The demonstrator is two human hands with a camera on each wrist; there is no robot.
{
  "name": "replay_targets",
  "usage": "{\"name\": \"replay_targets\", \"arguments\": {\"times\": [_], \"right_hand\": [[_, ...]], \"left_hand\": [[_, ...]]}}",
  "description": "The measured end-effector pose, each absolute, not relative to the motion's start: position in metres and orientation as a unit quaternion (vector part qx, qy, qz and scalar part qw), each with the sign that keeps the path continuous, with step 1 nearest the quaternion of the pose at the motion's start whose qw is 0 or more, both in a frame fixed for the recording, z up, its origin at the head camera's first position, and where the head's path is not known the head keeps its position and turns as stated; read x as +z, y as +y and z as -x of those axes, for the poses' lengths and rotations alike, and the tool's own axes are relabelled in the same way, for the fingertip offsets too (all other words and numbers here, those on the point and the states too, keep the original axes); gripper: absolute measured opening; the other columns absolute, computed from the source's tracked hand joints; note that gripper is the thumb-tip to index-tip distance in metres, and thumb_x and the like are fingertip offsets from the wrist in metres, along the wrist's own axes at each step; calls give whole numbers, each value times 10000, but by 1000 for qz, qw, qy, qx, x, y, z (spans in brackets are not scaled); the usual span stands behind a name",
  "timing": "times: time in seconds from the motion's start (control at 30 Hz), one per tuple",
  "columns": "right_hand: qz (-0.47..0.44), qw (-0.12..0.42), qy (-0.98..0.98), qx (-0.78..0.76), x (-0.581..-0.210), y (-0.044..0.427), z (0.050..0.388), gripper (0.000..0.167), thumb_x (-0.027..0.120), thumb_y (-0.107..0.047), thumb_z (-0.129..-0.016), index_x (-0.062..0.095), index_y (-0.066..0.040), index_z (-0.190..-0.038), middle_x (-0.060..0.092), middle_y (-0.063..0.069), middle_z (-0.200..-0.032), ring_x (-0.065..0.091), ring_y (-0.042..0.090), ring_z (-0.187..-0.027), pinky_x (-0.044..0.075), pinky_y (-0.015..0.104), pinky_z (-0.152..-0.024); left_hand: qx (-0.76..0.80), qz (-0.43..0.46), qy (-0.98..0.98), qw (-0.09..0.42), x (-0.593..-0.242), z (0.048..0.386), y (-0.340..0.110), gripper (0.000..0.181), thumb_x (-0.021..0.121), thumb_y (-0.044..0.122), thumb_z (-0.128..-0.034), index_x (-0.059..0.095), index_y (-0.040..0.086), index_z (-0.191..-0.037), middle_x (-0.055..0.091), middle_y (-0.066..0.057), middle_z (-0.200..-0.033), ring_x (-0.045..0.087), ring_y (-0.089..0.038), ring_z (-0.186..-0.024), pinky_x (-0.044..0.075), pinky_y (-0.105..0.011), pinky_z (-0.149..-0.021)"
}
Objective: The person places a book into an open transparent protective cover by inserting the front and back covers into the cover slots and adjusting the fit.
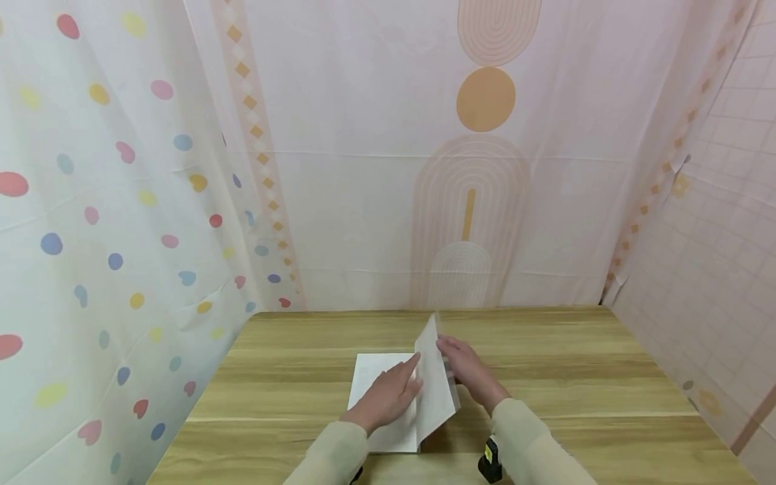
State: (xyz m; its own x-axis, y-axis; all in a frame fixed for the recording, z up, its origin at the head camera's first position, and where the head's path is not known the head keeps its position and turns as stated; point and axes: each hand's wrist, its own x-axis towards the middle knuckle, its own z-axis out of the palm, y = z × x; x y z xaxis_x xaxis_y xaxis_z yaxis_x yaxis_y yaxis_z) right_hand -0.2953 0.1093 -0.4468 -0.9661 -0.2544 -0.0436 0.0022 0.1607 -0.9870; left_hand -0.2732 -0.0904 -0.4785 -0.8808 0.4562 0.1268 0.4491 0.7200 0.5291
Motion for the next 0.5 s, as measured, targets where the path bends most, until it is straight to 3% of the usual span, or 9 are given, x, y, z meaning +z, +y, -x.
{"name": "replay_targets", "arguments": {"times": [0.2, 0.4, 0.5], "right_hand": [[112, 118, 732, -661, -448, 101, 297, 511, 331, -362, -1087, 493, 17, -1388, 618, 144, -1175, 637, 209, -907, 571, 370, -708], [120, 124, 724, -668, -451, 94, 294, 476, 316, -258, -1091, 419, 33, -1453, 610, 154, -1209, 621, 191, -900, 573, 358, -708], [129, 127, 729, -660, -454, 93, 292, 466, 340, -221, -1085, 402, 40, -1467, 615, 153, -1191, 618, 179, -890, 567, 366, -715]], "left_hand": [[307, -245, 920, 1, -473, 277, -91, 583, 273, 433, -1083, 292, 109, -1567, 394, -118, -1546, 351, -328, -1421, 275, -521, -1145], [333, -235, 913, 10, -467, 278, -90, 608, 234, 477, -1079, 323, 111, -1556, 384, -79, -1557, 345, -282, -1428, 275, -488, -1152], [344, -221, 913, 18, -465, 278, -90, 630, 237, 503, -1072, 320, 111, -1558, 420, -77, -1534, 402, -288, -1392, 325, -496, -1124]]}}
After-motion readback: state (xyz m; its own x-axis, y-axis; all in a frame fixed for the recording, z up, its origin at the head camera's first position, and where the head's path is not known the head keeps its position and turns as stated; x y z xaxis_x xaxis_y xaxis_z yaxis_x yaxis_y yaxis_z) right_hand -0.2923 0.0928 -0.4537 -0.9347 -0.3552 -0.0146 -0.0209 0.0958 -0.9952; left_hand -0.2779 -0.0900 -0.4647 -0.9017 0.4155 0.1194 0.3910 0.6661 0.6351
